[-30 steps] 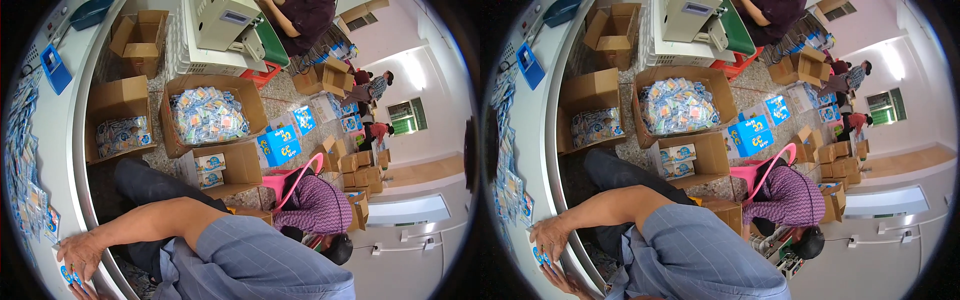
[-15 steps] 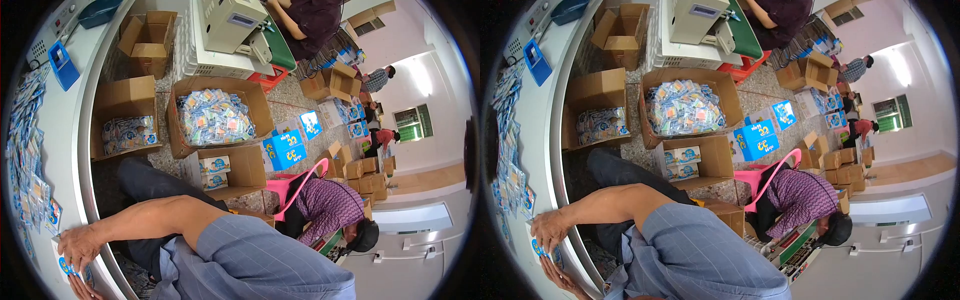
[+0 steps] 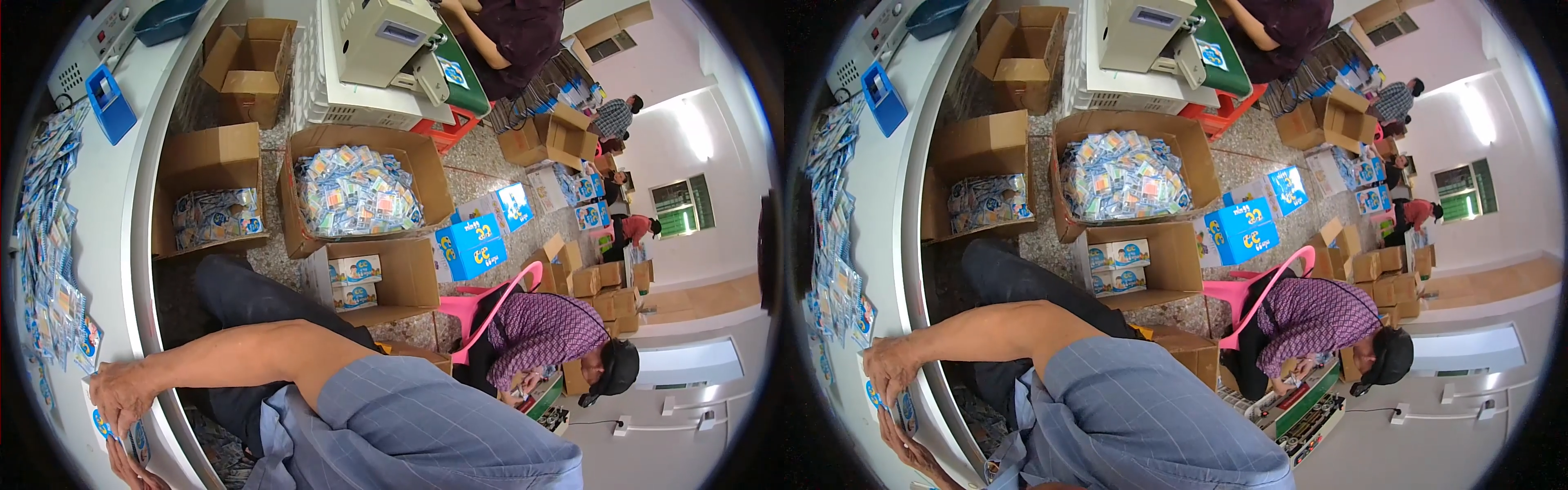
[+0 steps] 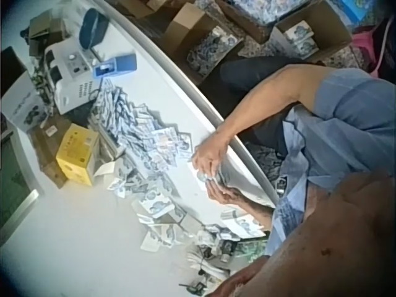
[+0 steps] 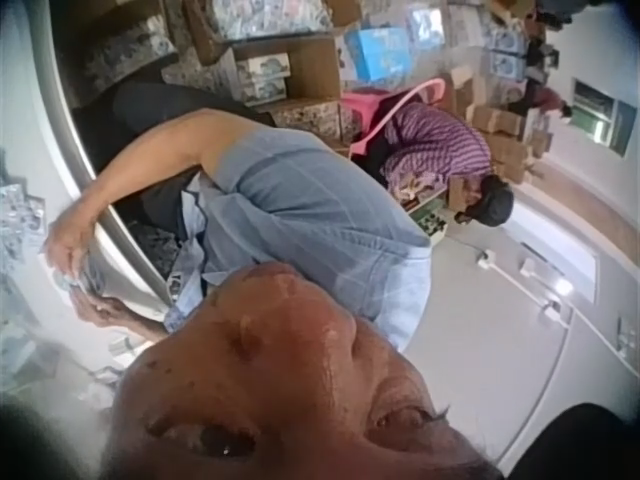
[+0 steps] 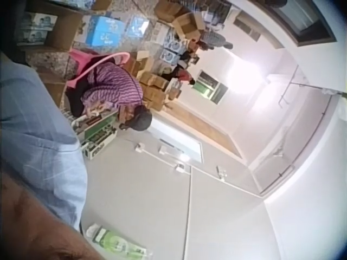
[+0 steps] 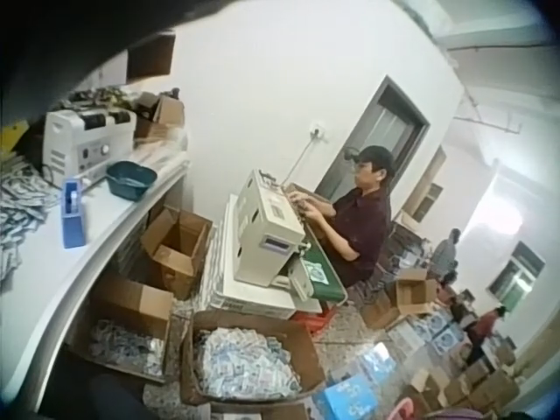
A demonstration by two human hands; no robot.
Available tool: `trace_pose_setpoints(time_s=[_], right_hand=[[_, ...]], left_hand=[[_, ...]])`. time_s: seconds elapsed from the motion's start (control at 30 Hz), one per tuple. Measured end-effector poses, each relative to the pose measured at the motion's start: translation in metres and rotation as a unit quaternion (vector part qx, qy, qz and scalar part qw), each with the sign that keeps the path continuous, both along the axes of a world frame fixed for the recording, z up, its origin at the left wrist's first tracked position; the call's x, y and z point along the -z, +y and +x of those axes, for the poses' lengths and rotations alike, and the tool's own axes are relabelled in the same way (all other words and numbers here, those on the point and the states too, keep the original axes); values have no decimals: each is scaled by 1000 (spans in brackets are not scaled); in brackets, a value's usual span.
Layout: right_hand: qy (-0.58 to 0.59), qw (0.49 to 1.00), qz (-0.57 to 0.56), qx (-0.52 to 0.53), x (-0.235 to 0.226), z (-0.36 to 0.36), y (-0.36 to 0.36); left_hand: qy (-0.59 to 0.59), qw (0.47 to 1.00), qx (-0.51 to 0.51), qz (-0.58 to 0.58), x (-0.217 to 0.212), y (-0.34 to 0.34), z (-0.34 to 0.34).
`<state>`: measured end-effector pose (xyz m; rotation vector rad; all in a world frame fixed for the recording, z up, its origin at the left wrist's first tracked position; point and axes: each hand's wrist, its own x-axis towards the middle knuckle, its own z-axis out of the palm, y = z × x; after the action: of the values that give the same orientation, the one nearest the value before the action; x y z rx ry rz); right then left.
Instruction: Sort and pack stacks of small blue product packets into cardboard boxes.
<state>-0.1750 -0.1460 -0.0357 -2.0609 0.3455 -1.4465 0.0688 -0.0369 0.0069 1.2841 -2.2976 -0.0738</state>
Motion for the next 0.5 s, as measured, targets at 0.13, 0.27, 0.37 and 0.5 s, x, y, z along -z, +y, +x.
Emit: trace_pose_setpoints(time_s=[0.13,0.27,0.37,0.5], right_hand=[[-7,999,10,-43,13,6,-3],[16,998,7,-55,16,3,-2],[60,995,-82,13,23,2,-5],[84,981,-165,54,23,-3,-7]], left_hand=[[-19,1000,-9,-19,1,4,-5],[-38,999,-17,-29,-2,11,-18],[-35,997,9,-75,7,7,-32],[4,986,28,-165,13,4,-47]])
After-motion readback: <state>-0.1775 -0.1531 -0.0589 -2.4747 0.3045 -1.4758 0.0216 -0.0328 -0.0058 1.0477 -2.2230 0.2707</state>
